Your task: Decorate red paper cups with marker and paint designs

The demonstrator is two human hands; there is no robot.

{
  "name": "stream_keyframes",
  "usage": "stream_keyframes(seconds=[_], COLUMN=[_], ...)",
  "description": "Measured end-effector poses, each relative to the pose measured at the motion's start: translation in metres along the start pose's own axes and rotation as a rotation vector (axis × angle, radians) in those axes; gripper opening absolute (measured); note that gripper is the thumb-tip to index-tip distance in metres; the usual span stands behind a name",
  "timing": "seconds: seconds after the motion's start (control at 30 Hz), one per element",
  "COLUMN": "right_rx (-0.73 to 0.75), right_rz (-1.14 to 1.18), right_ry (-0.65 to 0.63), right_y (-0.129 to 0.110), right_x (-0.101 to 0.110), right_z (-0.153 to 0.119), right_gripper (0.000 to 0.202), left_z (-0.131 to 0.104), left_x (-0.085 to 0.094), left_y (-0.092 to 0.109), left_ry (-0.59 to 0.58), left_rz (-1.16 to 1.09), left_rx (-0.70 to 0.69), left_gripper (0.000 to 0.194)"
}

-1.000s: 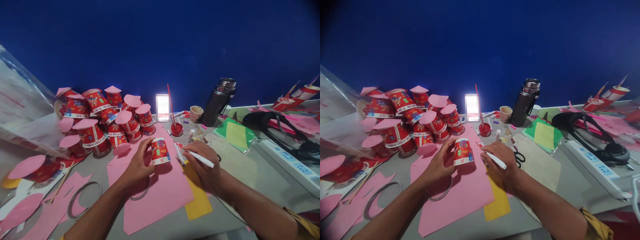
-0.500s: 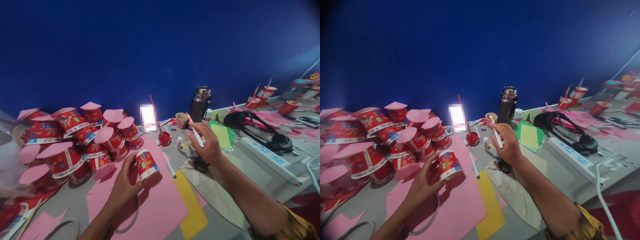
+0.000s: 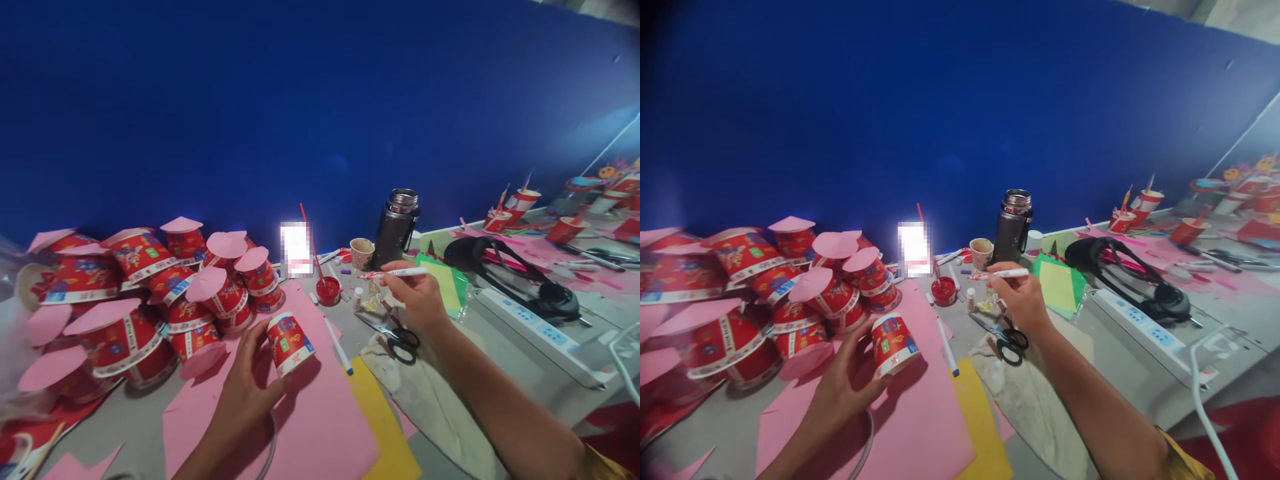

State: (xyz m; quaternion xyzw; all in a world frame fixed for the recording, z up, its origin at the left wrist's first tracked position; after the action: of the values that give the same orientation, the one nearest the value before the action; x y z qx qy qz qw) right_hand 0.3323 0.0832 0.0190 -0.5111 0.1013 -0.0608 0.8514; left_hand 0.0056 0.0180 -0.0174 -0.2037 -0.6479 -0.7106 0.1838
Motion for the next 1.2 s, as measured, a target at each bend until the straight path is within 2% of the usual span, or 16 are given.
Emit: stream_keyframes(seconds=[0.13, 0.17, 0.23, 0.3, 0.33, 0.43, 0.53, 0.67, 0.77, 1.03, 1.2], right_rx=[0.203, 0.213, 0.138, -0.01, -0.079, -0.176, -0.235, -0.316, -0.351, -0.393, -0.48], right_rz=[-0.102, -0.114, -0.104, -0.087, -0.099, -0.112, -0.125, -0.17, -0.195, -0.194, -0.157], right_ry=[-0.265, -0.296, -0.257, -0.162, -0.153, -0.237, -0.342, -0.525, -0.59, -0.533, -0.43], right_y=[-0.007, -0.008, -0.009, -0.008, -0.006, 0.005, 0.021, 0.038, 0.048, 0.062, 0.06], right_x=[-0.018, -0.019, -0.015, -0.008, -0.006, -0.012, -0.032, -0.056, -0.066, -0.072, -0.063], right_z=[-0.023, -0.024, -0.015, 0.007, 0.02, 0.06, 0.087, 0.101, 0.105, 0.105, 0.098], right_gripper=[0.016, 0.016, 0.021, 0.032, 0.039, 0.049, 0.051, 0.05, 0.048, 0.043, 0.046], left_z=[0.001, 0.001, 0.002, 0.002, 0.002, 0.001, 0.001, 0.001, 0.001, 0.002, 0.002], left_x=[0.001, 0.001, 0.002, 0.001, 0.0, -0.002, -0.003, -0.002, -0.002, -0.001, -0.003], left_y=[-0.008, -0.01, -0.013, -0.013, -0.012, -0.007, -0.004, -0.002, -0.002, -0.008, -0.008], left_ry=[0.05, 0.064, 0.079, 0.079, 0.08, 0.116, 0.149, 0.163, 0.152, 0.16, 0.168], left_rz=[0.038, 0.042, 0.061, 0.064, 0.054, 0.005, -0.003, 0.017, 0.005, 0.062, 0.013], left_rx=[-0.024, -0.029, -0.041, -0.042, -0.036, 0.004, 0.033, 0.013, -0.012, 0.084, 0.051], left_gripper=[0.079, 0.079, 0.079, 0.081, 0.081, 0.081, 0.083, 0.084, 0.081, 0.091, 0.089])
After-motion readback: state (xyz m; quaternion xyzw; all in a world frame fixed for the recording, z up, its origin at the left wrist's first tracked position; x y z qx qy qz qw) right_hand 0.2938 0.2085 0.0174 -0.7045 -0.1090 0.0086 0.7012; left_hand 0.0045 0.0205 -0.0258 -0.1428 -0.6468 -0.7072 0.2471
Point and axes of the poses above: each hand's wrist, its own z-axis towards the middle knuckle, its own x-axis out of the back of the hand, y = z × x, the point moved 1 cm from there along z, towards the middle knuckle, and after that the axes turned 15 degrees about z, right-handed, at the moved point
